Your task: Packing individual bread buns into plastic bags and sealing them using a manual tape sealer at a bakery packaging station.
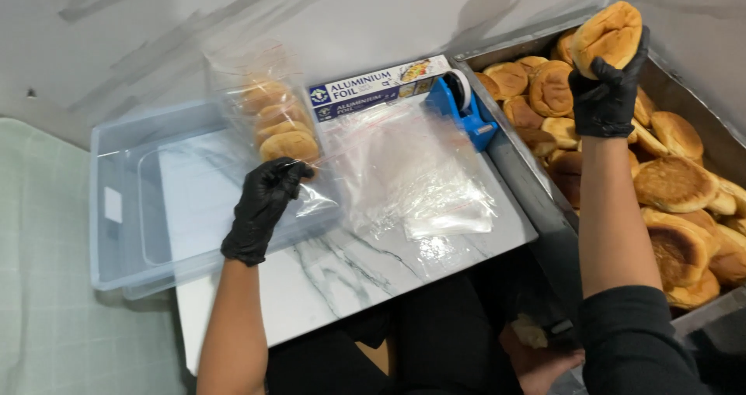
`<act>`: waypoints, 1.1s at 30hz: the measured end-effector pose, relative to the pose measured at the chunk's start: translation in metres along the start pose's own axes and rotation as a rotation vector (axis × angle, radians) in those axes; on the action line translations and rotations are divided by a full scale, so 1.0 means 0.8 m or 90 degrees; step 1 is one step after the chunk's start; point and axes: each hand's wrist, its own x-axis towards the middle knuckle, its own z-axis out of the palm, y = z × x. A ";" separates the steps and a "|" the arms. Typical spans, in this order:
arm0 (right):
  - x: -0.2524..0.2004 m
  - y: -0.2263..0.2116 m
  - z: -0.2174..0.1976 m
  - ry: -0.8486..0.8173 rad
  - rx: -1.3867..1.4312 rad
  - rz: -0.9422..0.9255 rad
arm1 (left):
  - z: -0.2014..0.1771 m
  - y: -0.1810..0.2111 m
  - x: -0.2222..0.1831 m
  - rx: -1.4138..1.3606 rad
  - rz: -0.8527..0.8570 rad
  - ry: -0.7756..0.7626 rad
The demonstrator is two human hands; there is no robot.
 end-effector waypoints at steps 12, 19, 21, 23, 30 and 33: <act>-0.166 0.122 0.331 -0.229 0.119 0.184 | -0.007 -0.004 -0.002 -0.194 0.002 -0.094; -0.175 0.177 0.355 -0.274 0.113 0.242 | -0.017 0.001 -0.004 -0.285 -0.017 -0.134; -0.184 0.176 0.359 -0.273 0.125 0.255 | -0.015 -0.015 0.003 -0.229 0.002 -0.149; -0.188 0.177 0.357 -0.271 0.136 0.269 | -0.011 -0.019 0.006 -0.173 0.018 -0.164; -0.190 0.168 0.345 -0.382 -0.011 0.248 | 0.001 -0.008 0.005 0.013 0.016 -0.140; -0.188 0.166 0.341 -0.427 -0.081 0.223 | 0.003 -0.008 0.005 0.028 0.014 -0.118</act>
